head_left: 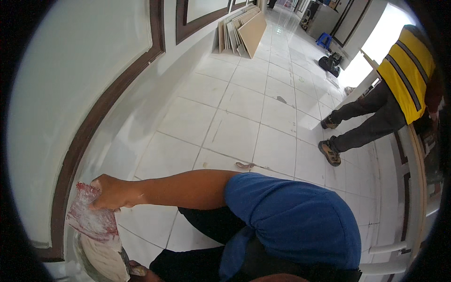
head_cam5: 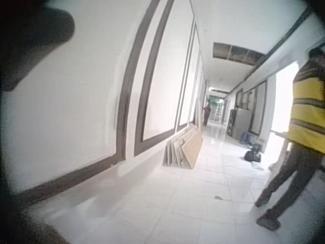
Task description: The person applies white plaster compound to a wall using a putty knife, scooping compound from a bowl and smoothing it along the wall surface and trim while crouching.
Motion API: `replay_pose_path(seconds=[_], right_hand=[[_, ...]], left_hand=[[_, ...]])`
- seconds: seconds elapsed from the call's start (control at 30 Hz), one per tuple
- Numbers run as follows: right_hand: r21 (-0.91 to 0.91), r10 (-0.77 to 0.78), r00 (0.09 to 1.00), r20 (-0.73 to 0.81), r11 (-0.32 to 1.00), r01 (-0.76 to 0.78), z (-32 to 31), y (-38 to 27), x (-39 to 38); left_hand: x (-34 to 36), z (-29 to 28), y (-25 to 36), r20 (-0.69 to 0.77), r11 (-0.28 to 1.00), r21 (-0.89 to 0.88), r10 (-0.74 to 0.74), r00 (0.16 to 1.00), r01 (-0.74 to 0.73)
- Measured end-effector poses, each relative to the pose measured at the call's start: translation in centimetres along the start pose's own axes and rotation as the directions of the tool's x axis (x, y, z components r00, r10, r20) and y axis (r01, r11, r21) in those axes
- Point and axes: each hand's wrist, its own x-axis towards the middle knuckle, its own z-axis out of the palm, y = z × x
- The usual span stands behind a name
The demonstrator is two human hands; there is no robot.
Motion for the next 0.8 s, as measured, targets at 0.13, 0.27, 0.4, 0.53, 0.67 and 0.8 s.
replay_pose_path(seconds=[0.13,0.27,0.4,0.53,0.67,0.8], right_hand=[[-0.118,-0.02,0.996,0.087,0.993,0.03,-0.6,0.3,1.2],[-0.098,0.019,0.938,0.346,0.995,0.016,-2.0,1.9,2.8],[-0.184,0.095,0.898,0.429,0.983,-0.016,-6.0,2.2,2.4],[-0.192,-0.096,0.963,0.254,0.97,0.147,-8.9,-2.8,1.1],[-0.01,-0.097,0.977,0.192,0.995,0.1,-5.7,-2.4,1.0],[-0.104,0.05,0.913,0.405,0.995,-0.009,-3.7,-0.5,1.5]], left_hand=[[0.8,-1.6,-2.0,0.015,0.982,0.005,0.187,0.982,-0.187],[2.4,-8.8,-6.3,0.073,0.883,-0.441,-0.142,0.987,0.16],[1.3,-5.2,-4.0,-0.192,0.837,-0.503,-0.353,0.916,0.217],[2.0,-3.1,-2.9,-0.075,0.773,-0.594,-0.329,0.941,0.223],[0.3,-3.2,-3.3,-0.071,0.766,-0.595,-0.349,0.934,0.242],[-0.2,-4.0,-3.7,0.02,0.715,-0.649,-0.329,0.944,0.262]])
